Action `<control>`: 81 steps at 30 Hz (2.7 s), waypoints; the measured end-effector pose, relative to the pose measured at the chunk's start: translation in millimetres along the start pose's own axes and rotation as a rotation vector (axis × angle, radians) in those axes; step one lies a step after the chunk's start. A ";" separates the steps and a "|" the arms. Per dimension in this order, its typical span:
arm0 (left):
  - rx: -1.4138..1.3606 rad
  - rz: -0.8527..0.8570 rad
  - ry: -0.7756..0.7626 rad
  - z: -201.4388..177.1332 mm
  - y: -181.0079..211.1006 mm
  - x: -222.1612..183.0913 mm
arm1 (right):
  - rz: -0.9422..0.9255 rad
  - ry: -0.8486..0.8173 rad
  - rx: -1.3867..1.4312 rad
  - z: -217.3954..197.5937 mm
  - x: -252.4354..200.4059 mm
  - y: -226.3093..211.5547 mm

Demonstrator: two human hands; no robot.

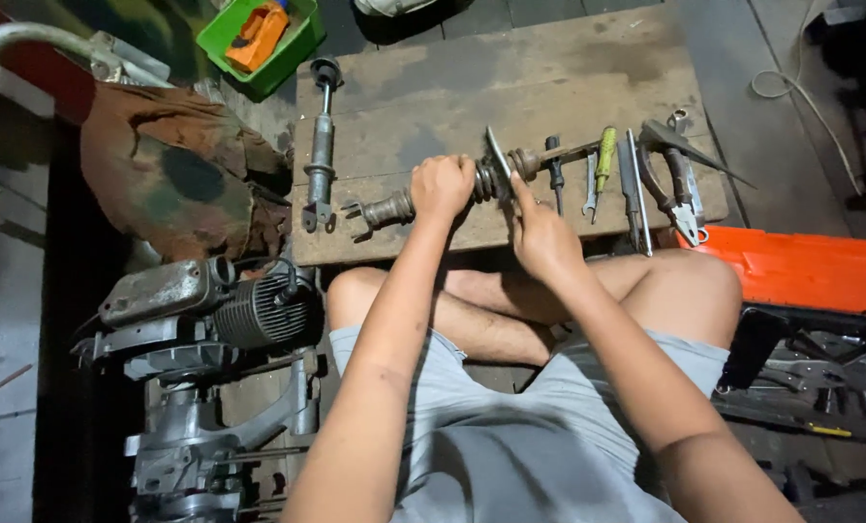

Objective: A person uses a wire brush and a metal file to clean and smooth the surface of a motorcycle shock absorber.

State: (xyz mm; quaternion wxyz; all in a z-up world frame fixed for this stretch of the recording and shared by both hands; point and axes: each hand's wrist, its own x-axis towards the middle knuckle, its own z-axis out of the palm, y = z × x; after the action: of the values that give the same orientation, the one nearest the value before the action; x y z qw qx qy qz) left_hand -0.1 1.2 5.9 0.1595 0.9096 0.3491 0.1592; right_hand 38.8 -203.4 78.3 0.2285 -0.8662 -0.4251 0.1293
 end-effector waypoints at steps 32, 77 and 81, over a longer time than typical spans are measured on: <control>0.031 0.039 0.062 10.7 -4.4 -4.1 | 0.085 -0.109 -0.126 8.3 -26.9 3.6; 0.059 0.080 0.120 21.8 -9.5 1.0 | 0.065 -0.026 -0.178 8.8 -10.5 -3.5; 0.056 0.063 0.145 19.1 -6.4 -1.0 | 0.053 -0.022 -0.172 7.0 -14.9 -8.9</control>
State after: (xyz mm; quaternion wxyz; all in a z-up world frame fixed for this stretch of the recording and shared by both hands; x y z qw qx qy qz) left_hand 3.2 1.6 -14.0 0.1034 0.9102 0.3355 0.2200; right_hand 20.8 -208.5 77.2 0.1452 -0.8922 -0.4139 0.1080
